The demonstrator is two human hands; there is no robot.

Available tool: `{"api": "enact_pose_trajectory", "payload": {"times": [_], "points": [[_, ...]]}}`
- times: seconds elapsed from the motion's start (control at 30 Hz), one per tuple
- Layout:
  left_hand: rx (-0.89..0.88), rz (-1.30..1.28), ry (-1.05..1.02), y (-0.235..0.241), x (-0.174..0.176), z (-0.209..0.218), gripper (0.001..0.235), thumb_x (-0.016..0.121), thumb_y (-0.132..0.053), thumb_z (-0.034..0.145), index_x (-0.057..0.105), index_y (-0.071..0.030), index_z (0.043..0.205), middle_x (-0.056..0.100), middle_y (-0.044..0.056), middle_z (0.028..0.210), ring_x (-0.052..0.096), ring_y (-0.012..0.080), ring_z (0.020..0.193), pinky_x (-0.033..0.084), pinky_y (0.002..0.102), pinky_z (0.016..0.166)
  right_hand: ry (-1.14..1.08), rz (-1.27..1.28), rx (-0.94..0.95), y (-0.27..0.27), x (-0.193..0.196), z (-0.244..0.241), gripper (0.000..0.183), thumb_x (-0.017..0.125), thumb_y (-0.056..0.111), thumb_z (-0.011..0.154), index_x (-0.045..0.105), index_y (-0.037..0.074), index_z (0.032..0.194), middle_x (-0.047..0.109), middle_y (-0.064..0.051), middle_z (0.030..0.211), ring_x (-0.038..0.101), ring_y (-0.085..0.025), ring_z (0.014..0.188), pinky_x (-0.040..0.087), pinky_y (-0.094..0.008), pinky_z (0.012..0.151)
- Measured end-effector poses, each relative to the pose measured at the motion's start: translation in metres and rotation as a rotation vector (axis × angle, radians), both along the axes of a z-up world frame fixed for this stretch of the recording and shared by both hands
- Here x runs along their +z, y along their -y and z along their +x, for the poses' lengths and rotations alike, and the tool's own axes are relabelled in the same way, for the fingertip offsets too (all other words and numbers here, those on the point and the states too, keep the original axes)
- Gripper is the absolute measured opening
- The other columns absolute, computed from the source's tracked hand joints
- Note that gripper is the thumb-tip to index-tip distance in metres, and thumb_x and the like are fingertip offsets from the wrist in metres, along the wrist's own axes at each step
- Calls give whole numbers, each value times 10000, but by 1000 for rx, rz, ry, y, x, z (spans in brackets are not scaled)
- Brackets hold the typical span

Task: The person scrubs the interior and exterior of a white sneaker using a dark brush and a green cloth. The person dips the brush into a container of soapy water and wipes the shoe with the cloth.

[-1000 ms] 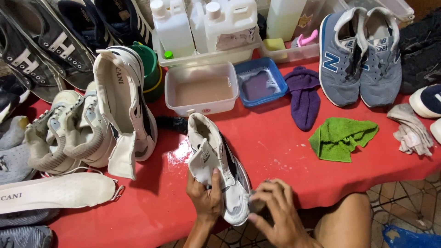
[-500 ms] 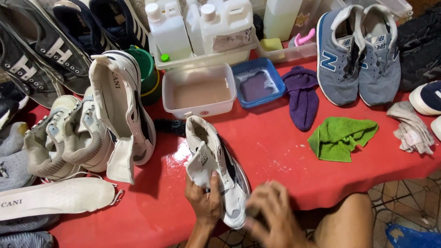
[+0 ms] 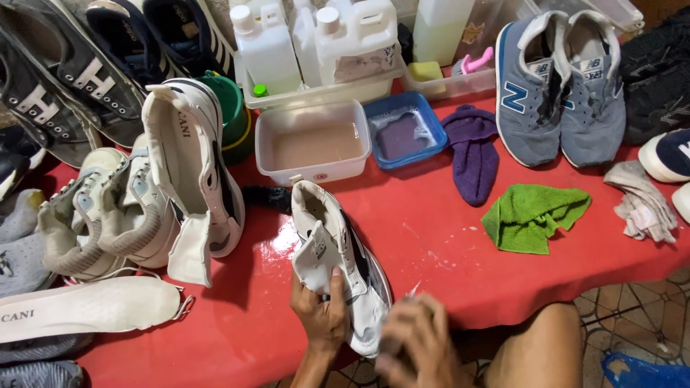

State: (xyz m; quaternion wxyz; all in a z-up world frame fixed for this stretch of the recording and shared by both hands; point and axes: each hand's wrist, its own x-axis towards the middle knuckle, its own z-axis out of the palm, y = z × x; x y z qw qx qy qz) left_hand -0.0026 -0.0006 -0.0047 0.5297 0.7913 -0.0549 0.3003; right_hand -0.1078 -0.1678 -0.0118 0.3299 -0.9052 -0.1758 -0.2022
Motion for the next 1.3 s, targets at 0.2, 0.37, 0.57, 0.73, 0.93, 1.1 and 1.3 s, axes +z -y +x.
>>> {"api": "enact_pose_trajectory", "payload": {"times": [0.2, 0.37, 0.57, 0.73, 0.93, 1.1, 1.3], "points": [[-17, -13, -14, 1, -1, 0, 276, 613, -175, 941, 643, 25, 753, 659, 226, 1042, 711, 366, 914, 677, 376, 658, 37, 16, -55, -7, 11, 0, 362, 625, 529, 892, 632, 229, 1094, 630, -35, 1157, 500, -362, 1153, 418, -512, 1010], [-10, -28, 7, 0, -4, 2, 300, 634, -133, 912, 561, -23, 643, 667, 230, 1052, 713, 371, 950, 652, 377, 576, 189, -177, 37, -4, 4, -3, 433, 562, 656, 972, 624, 267, 1152, 600, -18, 1154, 519, -362, 1099, 490, -451, 967], [-16, -37, -12, 1, 7, 0, 220, 618, -170, 936, 674, 36, 883, 656, 184, 1015, 680, 294, 832, 595, 353, 617, 130, -107, -46, -9, 22, -4, 177, 745, 251, 891, 675, 270, 1052, 619, 30, 1119, 545, -349, 1119, 548, -379, 909], [-5, -28, -18, 0, 2, 0, 270, 629, -139, 920, 613, 9, 695, 664, 242, 1093, 706, 373, 962, 663, 391, 662, 202, -30, -38, -14, 6, -4, 356, 613, 542, 961, 619, 199, 1056, 612, -69, 1098, 568, -372, 1068, 486, -495, 974], [4, -11, -44, 1, 1, 0, 283, 620, -165, 932, 626, 46, 743, 646, 244, 1067, 698, 367, 906, 679, 368, 608, 168, 23, -255, -10, -12, -6, 363, 776, 445, 697, 667, 276, 999, 647, -1, 1097, 520, -376, 1121, 438, -516, 1014], [-2, -15, -4, 0, -1, 1, 226, 640, -143, 920, 627, 32, 778, 645, 216, 1033, 692, 338, 869, 636, 355, 598, 186, -41, -99, -6, -4, -8, 264, 684, 433, 900, 648, 255, 1092, 611, -6, 1113, 532, -349, 1099, 536, -437, 934], [10, 3, -15, 0, 0, 0, 230, 628, -171, 923, 648, 31, 814, 643, 193, 963, 675, 306, 798, 602, 358, 583, 141, -48, -157, -8, -3, -12, 136, 672, 386, 866, 679, 341, 994, 605, 91, 1106, 535, -304, 1139, 516, -378, 891]]}}
